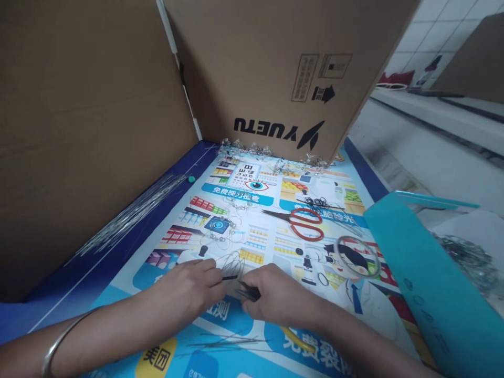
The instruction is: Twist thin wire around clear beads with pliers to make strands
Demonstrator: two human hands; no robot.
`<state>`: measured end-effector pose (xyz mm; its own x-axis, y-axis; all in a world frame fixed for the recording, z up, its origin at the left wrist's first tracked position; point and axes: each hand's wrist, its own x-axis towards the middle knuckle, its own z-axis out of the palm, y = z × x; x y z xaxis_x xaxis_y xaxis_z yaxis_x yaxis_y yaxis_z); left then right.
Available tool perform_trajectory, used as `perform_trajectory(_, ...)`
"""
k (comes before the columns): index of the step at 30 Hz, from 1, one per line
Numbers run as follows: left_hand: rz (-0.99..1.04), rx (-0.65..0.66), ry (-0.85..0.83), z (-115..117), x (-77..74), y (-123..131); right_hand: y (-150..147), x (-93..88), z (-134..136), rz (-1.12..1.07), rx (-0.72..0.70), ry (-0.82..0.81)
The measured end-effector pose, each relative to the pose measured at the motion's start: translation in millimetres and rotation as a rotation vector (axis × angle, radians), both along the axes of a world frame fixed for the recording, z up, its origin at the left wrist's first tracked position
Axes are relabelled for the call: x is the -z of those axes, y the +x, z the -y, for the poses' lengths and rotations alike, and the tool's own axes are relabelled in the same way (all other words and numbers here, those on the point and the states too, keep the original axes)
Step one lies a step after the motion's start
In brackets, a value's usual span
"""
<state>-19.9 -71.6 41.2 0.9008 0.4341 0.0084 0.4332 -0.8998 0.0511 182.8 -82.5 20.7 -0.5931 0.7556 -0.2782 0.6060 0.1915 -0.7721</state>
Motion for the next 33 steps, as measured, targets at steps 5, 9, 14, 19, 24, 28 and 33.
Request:
perform_trajectory(5, -0.015, -0.11, -0.061, -6, 2.6, -2, -1, -1.1, -4, -0.052, 0.148, -0.063)
perform_trajectory(9, 0.072, -0.198, -0.196, -18, 9.6, -5, -3, -5.0, -6, -0.143, 0.299, -0.251)
perform_trajectory(14, 0.356, -0.341, -0.516, -27, 16.7, -3, -5, -6.6, -7, -0.233, 0.408, -0.347)
perform_trajectory(19, 0.586, -0.549, -1.001, -26, 24.7, 4, -7, -2.7, -8, -0.348, 0.472, -0.406)
perform_trajectory(24, 0.815, -0.636, -1.284, -22, 33.5, 11, -11, 0.9, -6, -0.462, 0.525, -0.434)
perform_trajectory(28, 0.89, -0.647, -1.305, -19, 34.1, 14, -12, 3.2, -5, -0.498, 0.517, -0.426)
perform_trajectory(33, 0.899, -0.656, -1.315, -17, 32.9, 16, -11, 8.0, -5, -0.502, 0.512, -0.421)
